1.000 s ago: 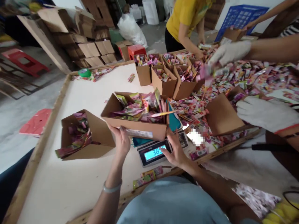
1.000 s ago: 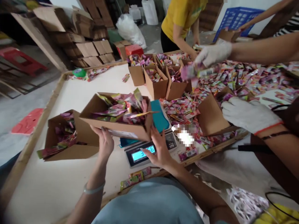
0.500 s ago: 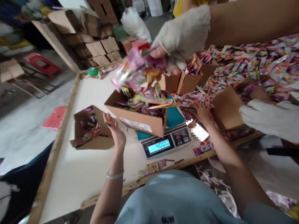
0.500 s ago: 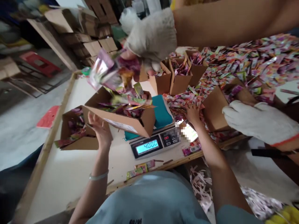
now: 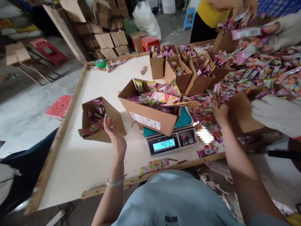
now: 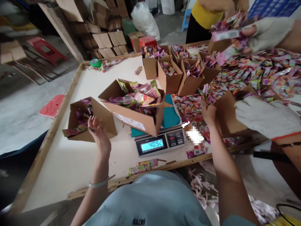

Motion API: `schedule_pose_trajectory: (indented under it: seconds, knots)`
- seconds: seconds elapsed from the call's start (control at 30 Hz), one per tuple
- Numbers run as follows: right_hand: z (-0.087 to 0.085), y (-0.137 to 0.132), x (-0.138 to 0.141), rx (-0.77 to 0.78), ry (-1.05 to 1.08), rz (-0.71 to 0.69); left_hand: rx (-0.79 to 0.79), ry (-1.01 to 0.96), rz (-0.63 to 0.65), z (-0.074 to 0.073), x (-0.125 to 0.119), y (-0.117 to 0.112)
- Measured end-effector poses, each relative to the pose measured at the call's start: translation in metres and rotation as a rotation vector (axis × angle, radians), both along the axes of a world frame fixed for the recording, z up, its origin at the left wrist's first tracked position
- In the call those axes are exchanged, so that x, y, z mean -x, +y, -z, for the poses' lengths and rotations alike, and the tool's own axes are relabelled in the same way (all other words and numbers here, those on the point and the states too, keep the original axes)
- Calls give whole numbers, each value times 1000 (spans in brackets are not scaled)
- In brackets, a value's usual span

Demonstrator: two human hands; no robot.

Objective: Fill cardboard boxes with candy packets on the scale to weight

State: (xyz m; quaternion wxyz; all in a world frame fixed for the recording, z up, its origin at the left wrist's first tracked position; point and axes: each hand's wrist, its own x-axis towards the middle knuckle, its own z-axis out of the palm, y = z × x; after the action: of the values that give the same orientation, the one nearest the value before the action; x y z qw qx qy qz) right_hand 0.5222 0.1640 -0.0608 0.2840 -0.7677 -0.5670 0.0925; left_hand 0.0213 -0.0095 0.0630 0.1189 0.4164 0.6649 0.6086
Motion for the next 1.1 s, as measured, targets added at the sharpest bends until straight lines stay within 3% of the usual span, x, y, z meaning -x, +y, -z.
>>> schedule_pose_trajectory:
  seconds: [0.1,0.2,0.33,0.4,0.5,0.6,0.7,0.8,0.9,1.03,1.1]
  knots:
    - [-7,-3,3,-24,19,-2,-16,14,40,-1,-9,-5]
    - [-26,-5,14,-139,67,-78,42,-16,139,10,-13,-4]
    - [-85,-17,49,-424,451,-515,216,-72,161,37,-11,-3]
    - [-121,-28,70,-554,619,-720,226,78,167,41,-9,-10]
    - [-159,-46,98,-800,703,-783,42,543,88,22,-1,-28]
    - [-166,-59,117,-971,615,-730,-45,835,-198,-11,14,-38]
    - [-154,-63,133,-971,564,-751,132,836,-266,-29,31,-32]
    - [-148,-62,148,-836,637,-823,206,799,-273,-28,43,-23]
    - [-154,-62,161,-712,674,-864,171,742,-303,-19,50,-21]
    - [-180,-70,171,-681,649,-848,142,787,-363,-10,66,-28]
    - [-198,-76,171,-713,713,-819,186,872,-288,-8,76,-30]
